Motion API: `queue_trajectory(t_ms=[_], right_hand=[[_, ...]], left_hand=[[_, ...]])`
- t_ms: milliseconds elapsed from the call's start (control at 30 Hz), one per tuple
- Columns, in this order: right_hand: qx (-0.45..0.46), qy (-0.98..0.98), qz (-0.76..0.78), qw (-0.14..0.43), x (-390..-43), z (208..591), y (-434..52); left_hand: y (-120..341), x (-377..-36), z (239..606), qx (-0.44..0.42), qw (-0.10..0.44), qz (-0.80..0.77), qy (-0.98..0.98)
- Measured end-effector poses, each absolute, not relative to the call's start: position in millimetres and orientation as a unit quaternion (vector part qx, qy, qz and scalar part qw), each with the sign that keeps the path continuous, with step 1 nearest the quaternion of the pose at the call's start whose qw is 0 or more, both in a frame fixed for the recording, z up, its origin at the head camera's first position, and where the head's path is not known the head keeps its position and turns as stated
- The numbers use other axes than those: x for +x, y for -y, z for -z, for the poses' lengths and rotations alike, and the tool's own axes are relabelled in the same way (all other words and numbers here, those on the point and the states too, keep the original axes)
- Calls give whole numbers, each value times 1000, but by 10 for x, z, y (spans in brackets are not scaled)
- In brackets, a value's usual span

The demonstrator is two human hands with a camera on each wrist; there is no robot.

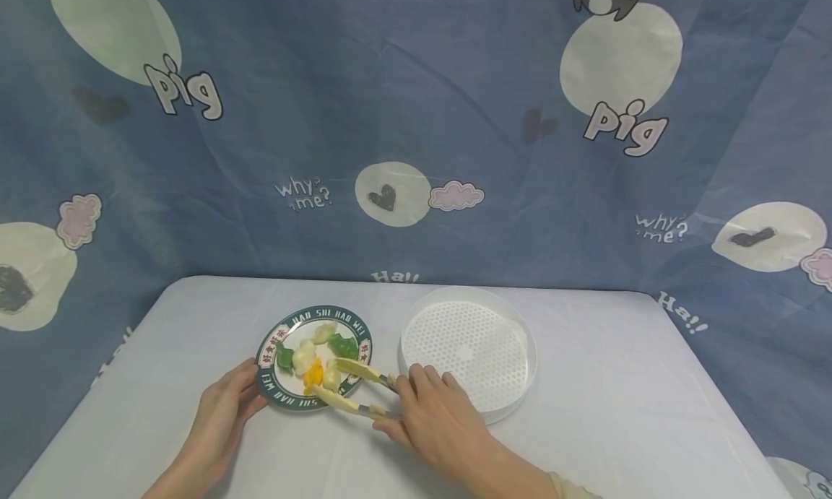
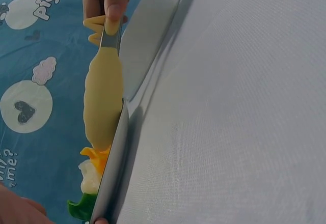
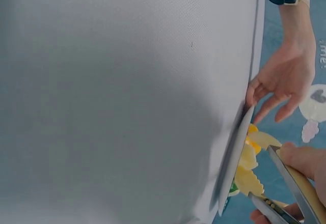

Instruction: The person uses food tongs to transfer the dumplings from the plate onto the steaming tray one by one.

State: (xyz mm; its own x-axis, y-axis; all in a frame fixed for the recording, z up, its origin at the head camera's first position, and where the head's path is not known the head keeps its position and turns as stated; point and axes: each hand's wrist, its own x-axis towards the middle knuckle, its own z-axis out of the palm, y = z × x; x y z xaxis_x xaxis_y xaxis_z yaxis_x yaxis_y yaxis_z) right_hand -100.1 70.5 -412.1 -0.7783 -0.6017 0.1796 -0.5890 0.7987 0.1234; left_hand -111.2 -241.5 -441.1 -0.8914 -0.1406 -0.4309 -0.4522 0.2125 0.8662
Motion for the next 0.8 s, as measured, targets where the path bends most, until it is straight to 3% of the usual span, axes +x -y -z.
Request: queue_trajectory(t_ms=[233,800], right_hand=[[315,941,32,121,-1014,4140,-663],[296,952,-15,80,-995,4099,-696]], left_hand=[[2429,-1110,4416,-193,132,-600,-765],[2445,-1117,4421,-194,131,-606,-760]])
